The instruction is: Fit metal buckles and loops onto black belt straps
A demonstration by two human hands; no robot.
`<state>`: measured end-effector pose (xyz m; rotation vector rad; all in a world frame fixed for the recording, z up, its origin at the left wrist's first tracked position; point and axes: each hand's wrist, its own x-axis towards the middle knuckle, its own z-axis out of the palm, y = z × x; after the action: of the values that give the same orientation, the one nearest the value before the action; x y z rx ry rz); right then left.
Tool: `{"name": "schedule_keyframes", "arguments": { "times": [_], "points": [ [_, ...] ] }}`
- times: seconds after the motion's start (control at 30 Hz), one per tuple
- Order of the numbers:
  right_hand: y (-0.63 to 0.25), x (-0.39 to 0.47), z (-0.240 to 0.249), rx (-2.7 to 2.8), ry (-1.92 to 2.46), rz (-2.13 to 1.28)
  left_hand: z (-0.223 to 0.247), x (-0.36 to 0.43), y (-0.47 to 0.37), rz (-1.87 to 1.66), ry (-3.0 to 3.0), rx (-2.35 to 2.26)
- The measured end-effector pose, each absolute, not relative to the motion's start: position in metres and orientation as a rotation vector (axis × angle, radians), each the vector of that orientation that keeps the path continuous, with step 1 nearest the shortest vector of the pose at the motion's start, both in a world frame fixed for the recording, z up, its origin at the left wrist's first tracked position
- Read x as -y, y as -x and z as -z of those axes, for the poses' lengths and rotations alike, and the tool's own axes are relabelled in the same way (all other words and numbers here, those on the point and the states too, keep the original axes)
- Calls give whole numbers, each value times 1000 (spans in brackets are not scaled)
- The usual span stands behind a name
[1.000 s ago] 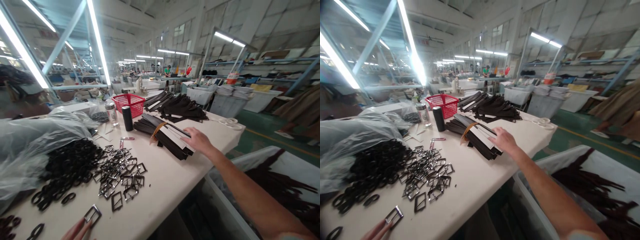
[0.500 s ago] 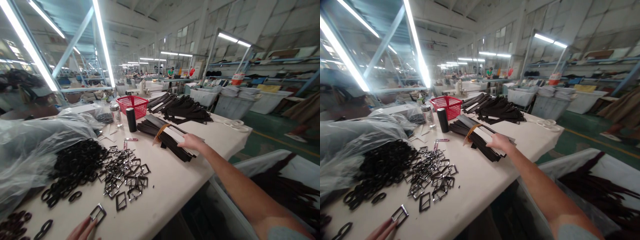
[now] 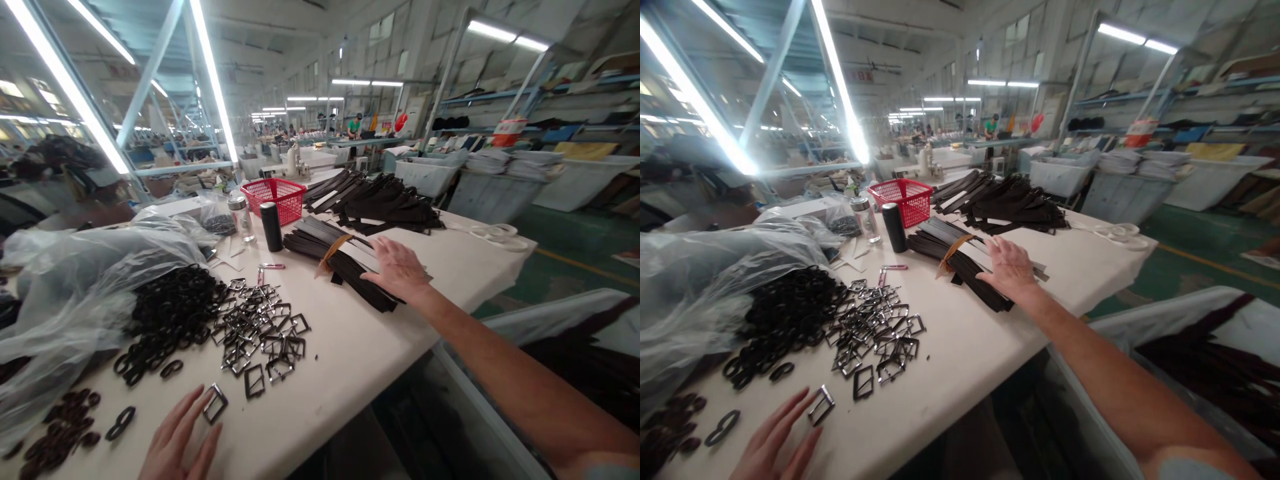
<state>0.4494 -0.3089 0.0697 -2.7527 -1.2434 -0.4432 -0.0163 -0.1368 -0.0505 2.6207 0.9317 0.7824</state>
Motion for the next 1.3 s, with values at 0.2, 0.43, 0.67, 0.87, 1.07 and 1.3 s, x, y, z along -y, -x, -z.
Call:
{"name": "schedule_keyframes", "arguments": {
  "times": [0.2, 0.43, 0.67, 0.87, 1.07, 1.3],
  "points": [
    [-452, 270, -39, 1288, 2703, 315, -36, 134, -130, -570, -2392, -571],
    [-546, 269, -55, 1309, 2603, 7, -11, 100, -292, -230, -1990, -582],
    [-649, 255, -73, 1285, 2492, -280, 7, 112, -382, -216, -1879, -632],
    [-697, 248, -61, 1177, 2424, -441, 11, 102, -430, -350, -1918, -740],
    [-717, 250, -48, 1132, 2338, -546, 10, 109, -447, -134, -1850, -625],
    [-713, 250, -44, 1081, 2315, -527, 4, 164, -463, -84, -1467, -484]
  ]
}}
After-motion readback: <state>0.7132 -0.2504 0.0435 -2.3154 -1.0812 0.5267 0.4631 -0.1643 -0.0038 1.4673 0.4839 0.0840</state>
